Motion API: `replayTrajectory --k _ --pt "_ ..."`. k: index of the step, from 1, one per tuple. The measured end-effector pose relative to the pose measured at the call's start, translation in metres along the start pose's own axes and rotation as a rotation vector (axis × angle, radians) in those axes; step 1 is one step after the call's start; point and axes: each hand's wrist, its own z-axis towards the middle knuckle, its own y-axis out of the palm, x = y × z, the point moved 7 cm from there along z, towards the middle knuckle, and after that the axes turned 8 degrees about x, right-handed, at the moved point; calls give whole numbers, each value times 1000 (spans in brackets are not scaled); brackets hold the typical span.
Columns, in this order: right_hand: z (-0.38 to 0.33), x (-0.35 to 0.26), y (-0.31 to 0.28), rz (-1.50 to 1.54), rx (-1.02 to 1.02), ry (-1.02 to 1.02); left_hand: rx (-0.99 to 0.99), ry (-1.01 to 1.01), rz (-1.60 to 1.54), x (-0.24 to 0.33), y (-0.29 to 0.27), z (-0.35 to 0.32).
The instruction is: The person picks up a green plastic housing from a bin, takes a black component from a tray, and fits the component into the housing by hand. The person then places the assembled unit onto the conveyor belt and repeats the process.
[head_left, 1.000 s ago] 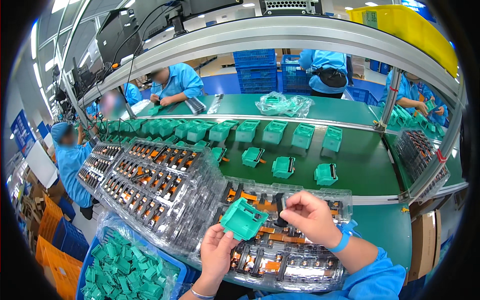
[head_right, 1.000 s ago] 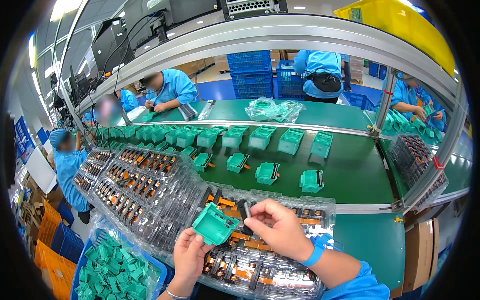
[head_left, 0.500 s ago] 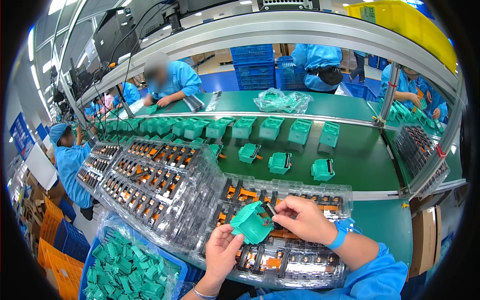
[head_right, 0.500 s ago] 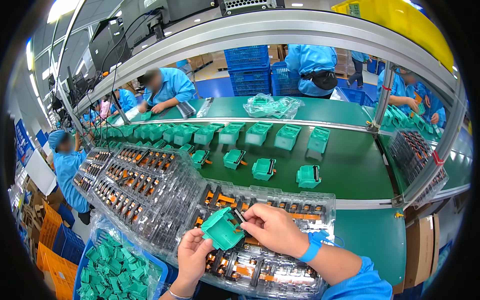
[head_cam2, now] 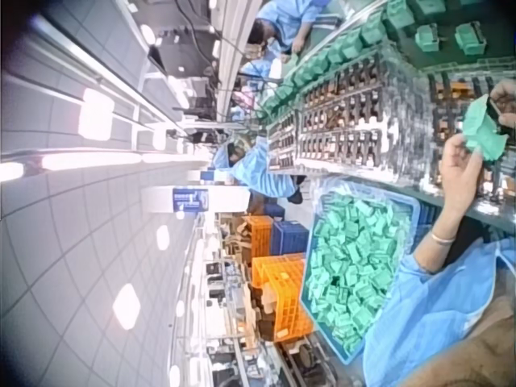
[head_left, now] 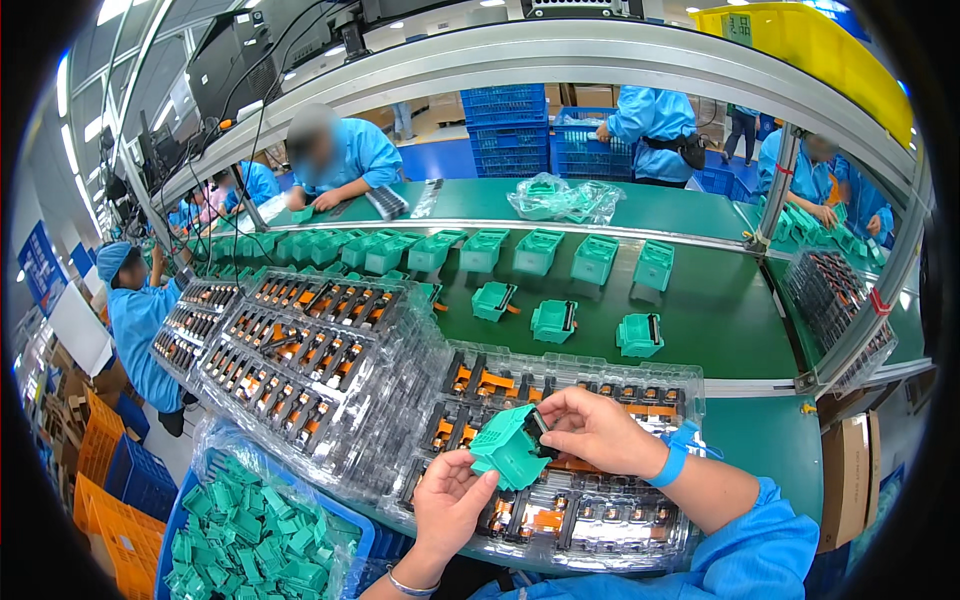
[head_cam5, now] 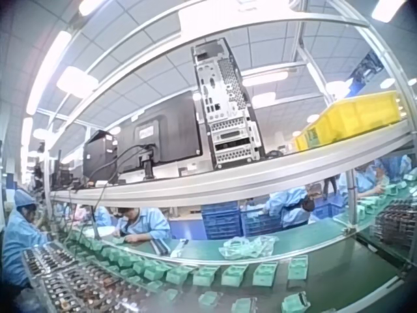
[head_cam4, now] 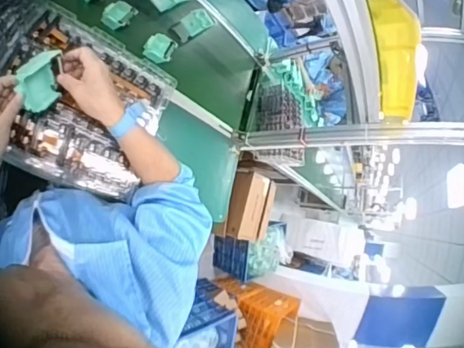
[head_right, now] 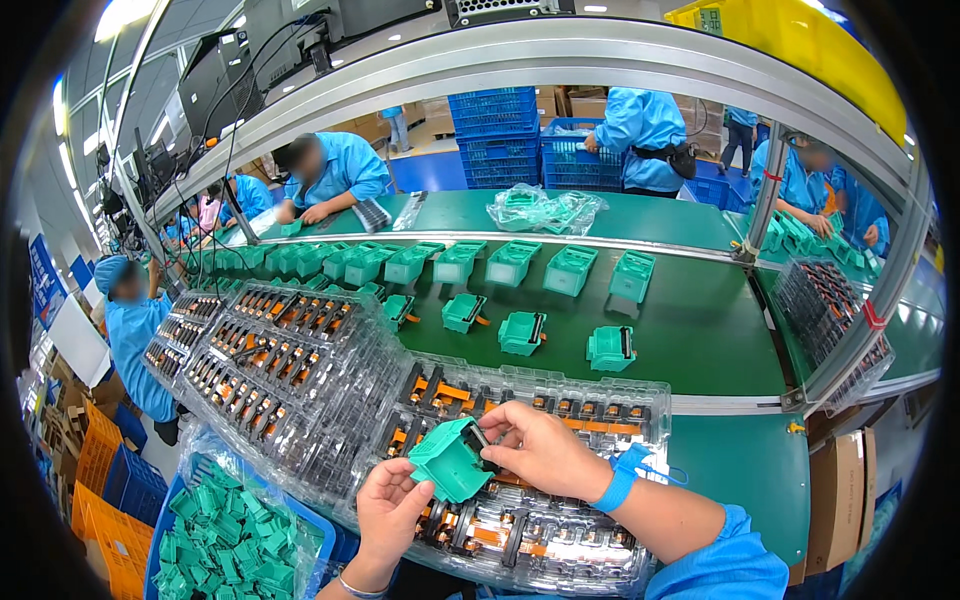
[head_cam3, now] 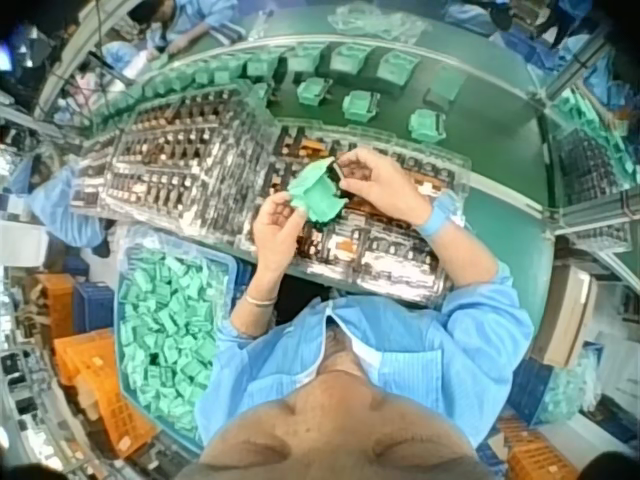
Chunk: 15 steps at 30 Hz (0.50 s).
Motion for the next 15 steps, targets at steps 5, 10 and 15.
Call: replayTrajectory --k 5,10,15 --pt "-2 2 6 -5 -158 150 -12 4 10 2 -1 -2" --pt "-1 5 6 44 -128 88 3 -7 13 0 -2 0" --pt "-3 -22 1 -38 -1 -202 -31 5 -44 1 0 1"
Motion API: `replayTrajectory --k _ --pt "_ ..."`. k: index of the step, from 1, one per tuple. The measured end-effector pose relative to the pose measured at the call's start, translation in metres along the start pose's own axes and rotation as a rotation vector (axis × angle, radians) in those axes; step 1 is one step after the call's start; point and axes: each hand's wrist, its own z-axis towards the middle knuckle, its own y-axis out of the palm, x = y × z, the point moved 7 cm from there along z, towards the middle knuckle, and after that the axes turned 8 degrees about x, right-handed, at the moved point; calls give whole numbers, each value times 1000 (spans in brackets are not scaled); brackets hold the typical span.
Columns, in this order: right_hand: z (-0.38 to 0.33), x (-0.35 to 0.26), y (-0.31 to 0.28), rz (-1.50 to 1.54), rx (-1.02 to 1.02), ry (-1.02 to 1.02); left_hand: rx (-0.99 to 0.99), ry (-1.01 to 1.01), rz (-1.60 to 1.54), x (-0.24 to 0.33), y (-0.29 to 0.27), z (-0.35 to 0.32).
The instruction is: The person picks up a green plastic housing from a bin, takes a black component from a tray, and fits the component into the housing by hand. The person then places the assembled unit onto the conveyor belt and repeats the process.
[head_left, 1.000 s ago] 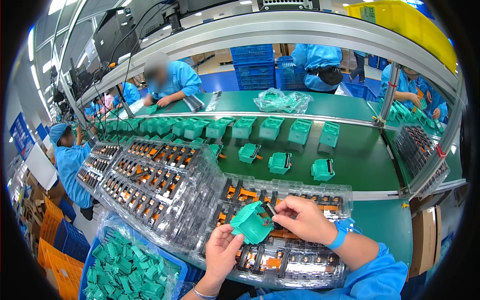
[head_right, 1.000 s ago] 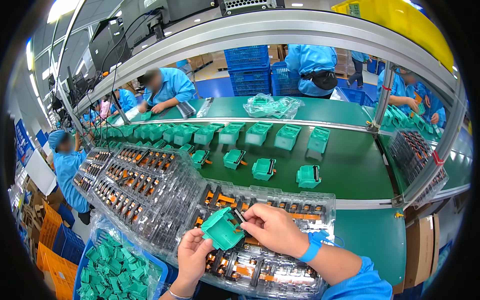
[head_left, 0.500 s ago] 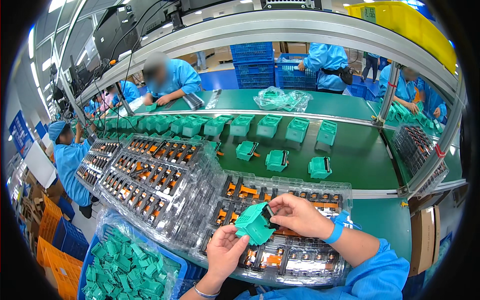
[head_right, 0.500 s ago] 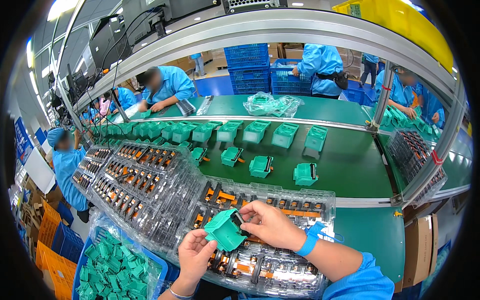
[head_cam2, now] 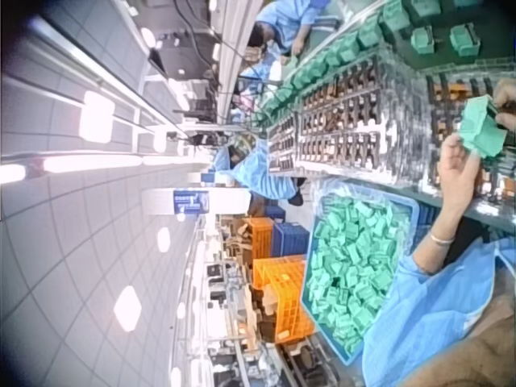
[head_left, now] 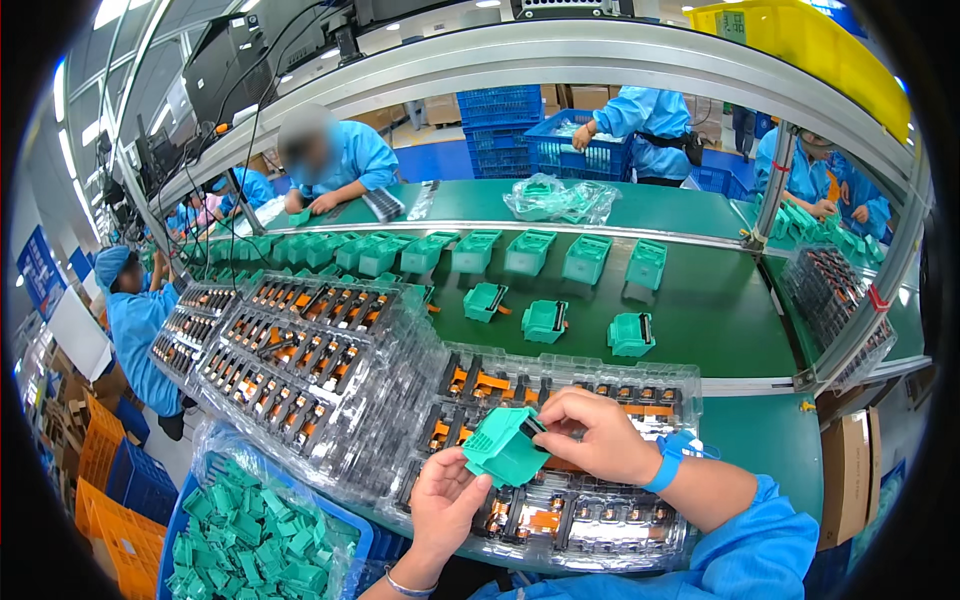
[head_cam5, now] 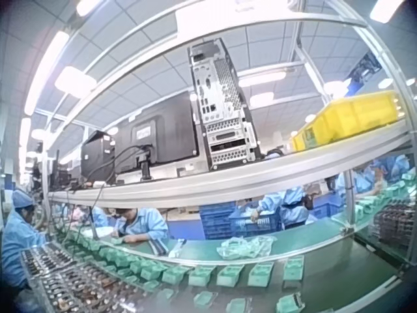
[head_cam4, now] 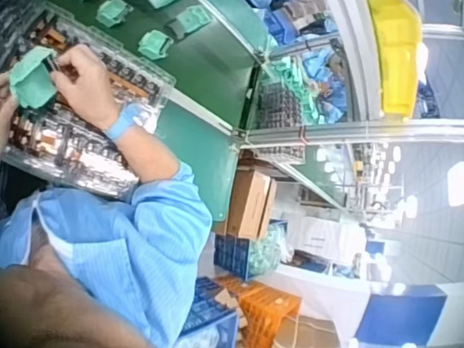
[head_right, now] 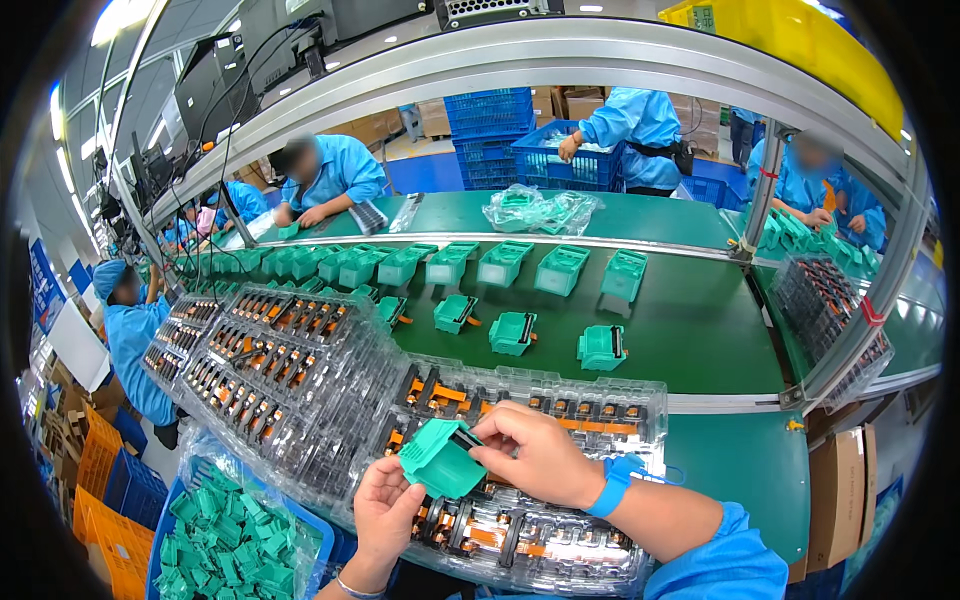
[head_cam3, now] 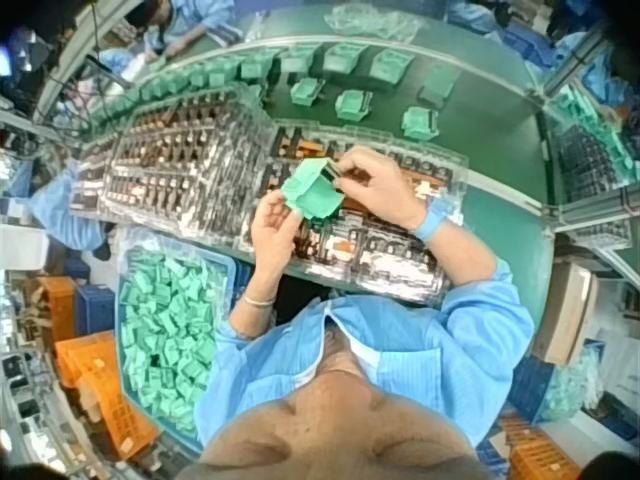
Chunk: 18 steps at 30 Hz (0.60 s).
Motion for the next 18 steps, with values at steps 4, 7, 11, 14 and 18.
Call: replayTrajectory --k 4,7,11,14,18 --pt "-10 -62 -13 -384 191 -712 -41 102 -54 10 9 1" --pt "-33 -85 -8 -588 120 -1107 -7 80 14 7 4 0" --pt "-42 -93 -8 -686 128 -1231 -18 109 22 6 6 -3" --pt "-42 -96 -13 -722 117 -1208 20 177 -8 11 2 -12" --pt "-21 -69 -71 -735 393 -953 129 454 237 43 -18 -50"
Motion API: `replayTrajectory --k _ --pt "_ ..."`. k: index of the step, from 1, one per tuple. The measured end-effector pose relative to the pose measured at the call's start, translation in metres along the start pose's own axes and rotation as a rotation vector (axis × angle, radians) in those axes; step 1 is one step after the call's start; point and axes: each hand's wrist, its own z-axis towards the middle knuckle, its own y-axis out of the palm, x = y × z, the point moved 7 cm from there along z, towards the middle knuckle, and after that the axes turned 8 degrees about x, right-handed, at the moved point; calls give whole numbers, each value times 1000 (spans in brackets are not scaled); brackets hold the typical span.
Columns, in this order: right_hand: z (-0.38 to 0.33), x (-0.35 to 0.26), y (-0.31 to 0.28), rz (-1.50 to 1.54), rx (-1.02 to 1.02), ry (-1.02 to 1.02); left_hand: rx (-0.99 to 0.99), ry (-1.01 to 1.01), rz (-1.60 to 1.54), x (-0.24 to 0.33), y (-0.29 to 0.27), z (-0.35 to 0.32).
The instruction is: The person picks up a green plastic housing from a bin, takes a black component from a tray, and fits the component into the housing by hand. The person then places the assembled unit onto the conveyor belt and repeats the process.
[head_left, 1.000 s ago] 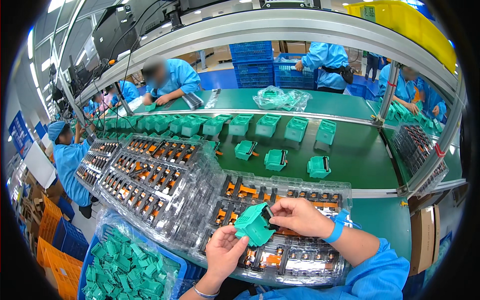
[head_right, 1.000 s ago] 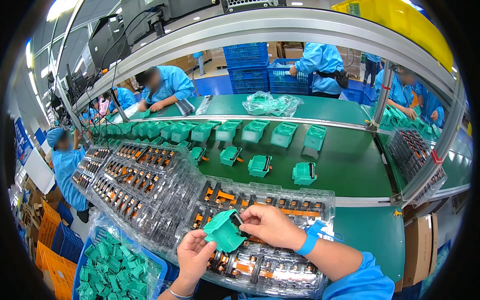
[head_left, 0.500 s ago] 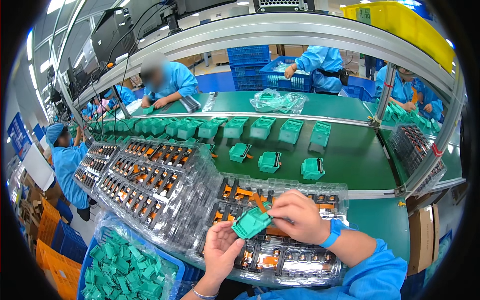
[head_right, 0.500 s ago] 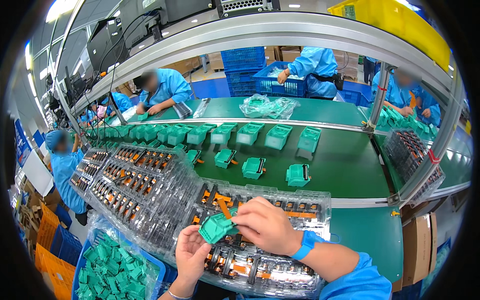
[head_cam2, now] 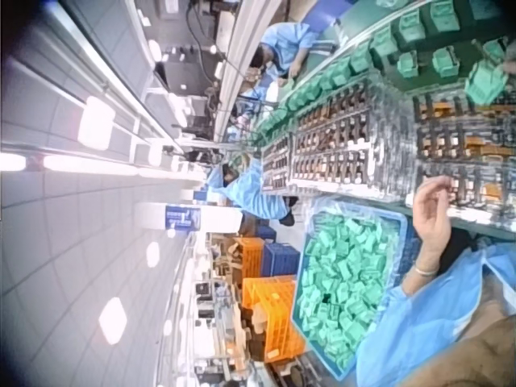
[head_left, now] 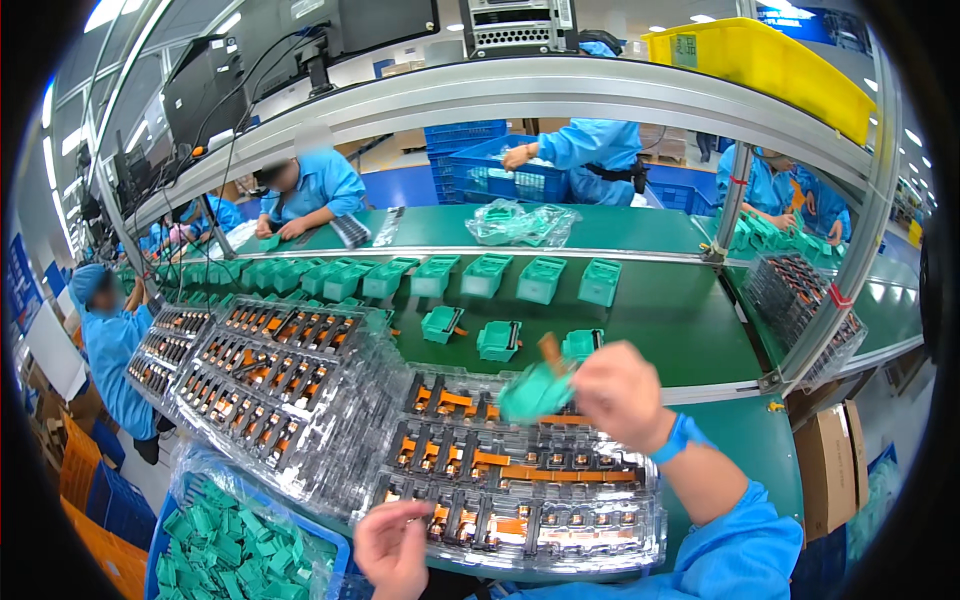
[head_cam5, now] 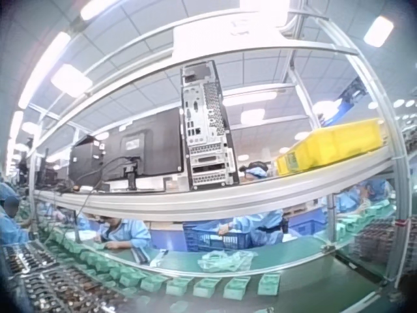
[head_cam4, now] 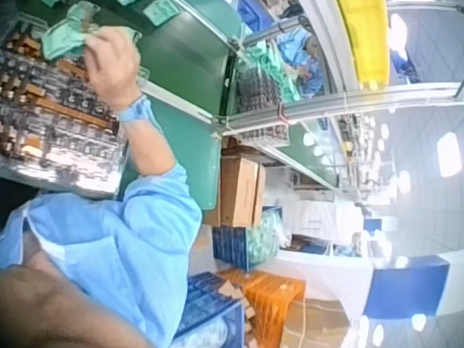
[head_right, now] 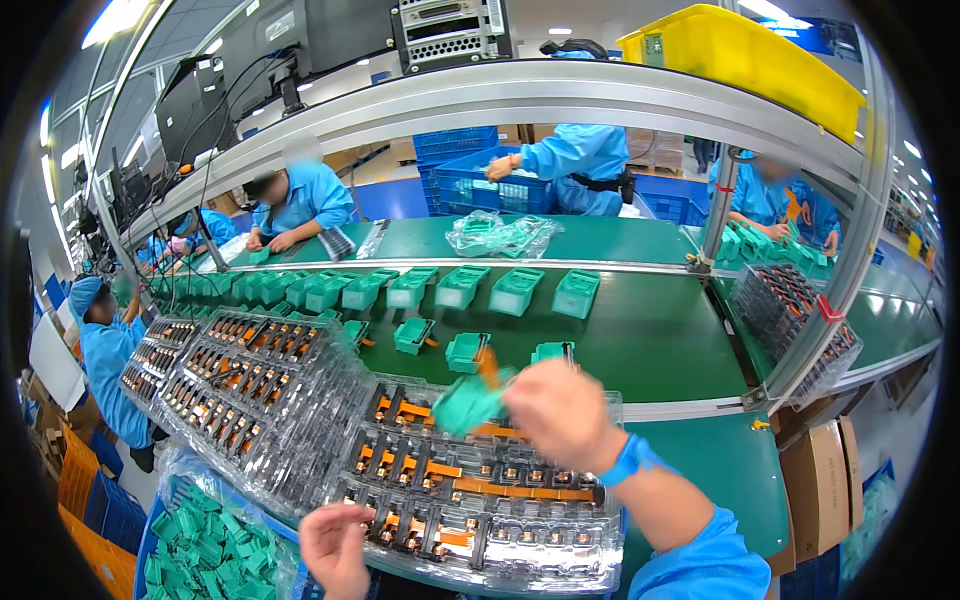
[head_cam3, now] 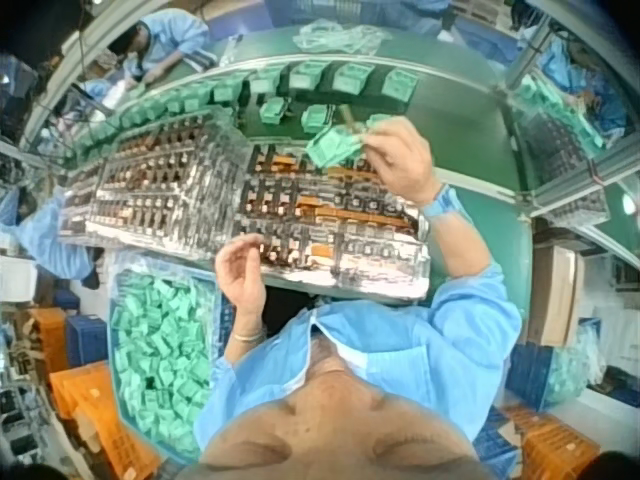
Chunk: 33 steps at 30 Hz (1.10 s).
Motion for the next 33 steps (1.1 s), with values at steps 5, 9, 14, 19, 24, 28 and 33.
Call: replayTrajectory --k 5,9,14,19,24,28,33 --pt "-85 157 -54 -90 281 914 386 137 385 42 -99 -13" --pt "-165 223 -69 -21 303 1425 423 37 1058 73 -185 -21" --pt "-217 247 -58 48 257 1668 234 -308 1694 97 -291 -60" --pt "-241 260 -51 -15 218 1703 170 -677 2076 94 -358 -115" --pt "-229 248 -54 -197 117 1717 146 -688 1935 91 -396 -118" --pt "-189 244 -78 -276 138 1296 348 -549 1754 89 -394 -101" --pt "-90 136 -29 305 -70 1178 239 -702 1831 92 -425 -102"
